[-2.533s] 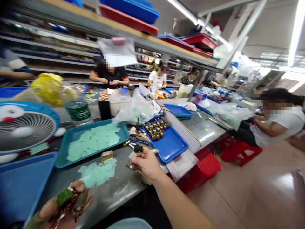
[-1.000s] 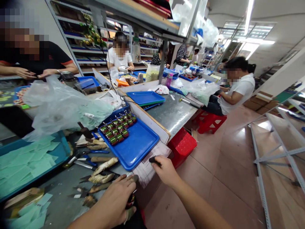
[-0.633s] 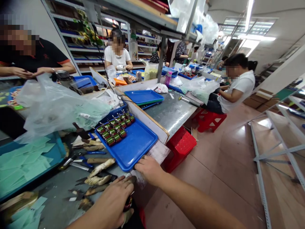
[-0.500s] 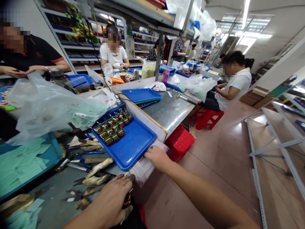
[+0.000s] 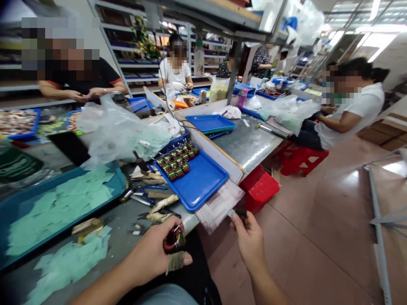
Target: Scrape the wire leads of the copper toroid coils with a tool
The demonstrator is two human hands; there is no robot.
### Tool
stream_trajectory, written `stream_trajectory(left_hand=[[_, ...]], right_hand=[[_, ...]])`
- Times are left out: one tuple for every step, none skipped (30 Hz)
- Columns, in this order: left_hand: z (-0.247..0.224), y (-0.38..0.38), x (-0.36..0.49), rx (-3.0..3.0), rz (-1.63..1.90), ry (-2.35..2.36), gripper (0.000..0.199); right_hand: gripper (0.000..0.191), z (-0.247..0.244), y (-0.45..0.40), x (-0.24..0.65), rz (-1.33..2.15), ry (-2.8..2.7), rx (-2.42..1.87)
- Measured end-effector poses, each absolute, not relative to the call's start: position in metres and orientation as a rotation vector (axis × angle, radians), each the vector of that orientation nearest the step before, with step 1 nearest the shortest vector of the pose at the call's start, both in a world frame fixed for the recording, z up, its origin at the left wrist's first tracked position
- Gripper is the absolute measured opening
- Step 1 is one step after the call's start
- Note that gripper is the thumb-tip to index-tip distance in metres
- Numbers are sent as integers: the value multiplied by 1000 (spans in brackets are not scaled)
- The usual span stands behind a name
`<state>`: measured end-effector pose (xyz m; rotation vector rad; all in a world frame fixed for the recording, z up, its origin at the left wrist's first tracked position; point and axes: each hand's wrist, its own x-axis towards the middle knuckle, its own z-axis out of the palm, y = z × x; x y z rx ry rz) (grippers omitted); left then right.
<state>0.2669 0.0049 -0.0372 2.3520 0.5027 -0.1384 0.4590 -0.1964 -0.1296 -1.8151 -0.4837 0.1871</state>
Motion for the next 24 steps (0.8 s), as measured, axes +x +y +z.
stream_trajectory(left_hand=[[-33, 8, 258, 2301, -113, 541, 46], [-30, 11, 249, 2258, -85, 568, 46], [-27, 14, 240, 2233, -58, 585, 45], [-24, 16, 232, 2231, -37, 595, 44], [-22, 18, 224, 2245, -22, 603, 42], [-21, 20, 217, 2270, -10, 610, 40], [-20, 22, 210, 2304, 7, 617, 38], [-19, 24, 203, 2345, 28, 620, 36], [-19, 26, 197, 2380, 57, 617, 35], [-19, 28, 191, 2405, 94, 610, 35], [-20, 29, 185, 2416, 138, 602, 38], [-20, 30, 180, 2413, 186, 593, 41], [-21, 31, 176, 2401, 228, 587, 44], [-21, 32, 172, 2385, 262, 586, 45], [-21, 32, 168, 2372, 286, 591, 45], [-21, 33, 165, 2364, 302, 596, 44], [-21, 33, 162, 2358, 313, 597, 42], [-20, 33, 160, 2353, 319, 594, 41], [-20, 33, 158, 2349, 320, 590, 41], [-19, 34, 156, 2344, 322, 588, 41], [-18, 34, 154, 2340, 323, 587, 40], [-18, 35, 153, 2336, 328, 587, 40], [-18, 35, 151, 2331, 340, 584, 41], [-18, 36, 149, 2326, 357, 580, 42]], right_hand=[[40, -125, -188, 444, 257, -460, -1758], [39, -118, -179, 430, 334, -457, -1705], [37, -110, -170, 417, 411, -469, -1658], [36, -101, -161, 405, 482, -489, -1617], [35, -93, -153, 395, 555, -514, -1574], [35, -85, -145, 387, 630, -545, -1527], [34, -78, -139, 379, 697, -584, -1479], [32, -71, -134, 373, 747, -634, -1438], [28, -66, -129, 367, 773, -701, -1411], [23, -61, -125, 362, 765, -788, -1405], [18, -57, -121, 358, 717, -896, -1418], [12, -52, -116, 354, 632, -1017, -1439], [8, -48, -112, 350, 535, -1137, -1452], [6, -45, -108, 347, 442, -1246, -1450], [6, -41, -103, 343, 361, -1336, -1437], [7, -38, -99, 339, 297, -1403, -1416], [9, -36, -96, 336, 255, -1451, -1395], [12, -35, -93, 333, 226, -1486, -1378], [15, -34, -90, 330, 205, -1516, -1363], [18, -35, -88, 328, 185, -1548, -1347], [21, -35, -87, 326, 161, -1583, -1329], [24, -35, -86, 325, 136, -1621, -1311], [27, -35, -85, 324, 106, -1661, -1297], [29, -35, -84, 324, 69, -1699, -1288]])
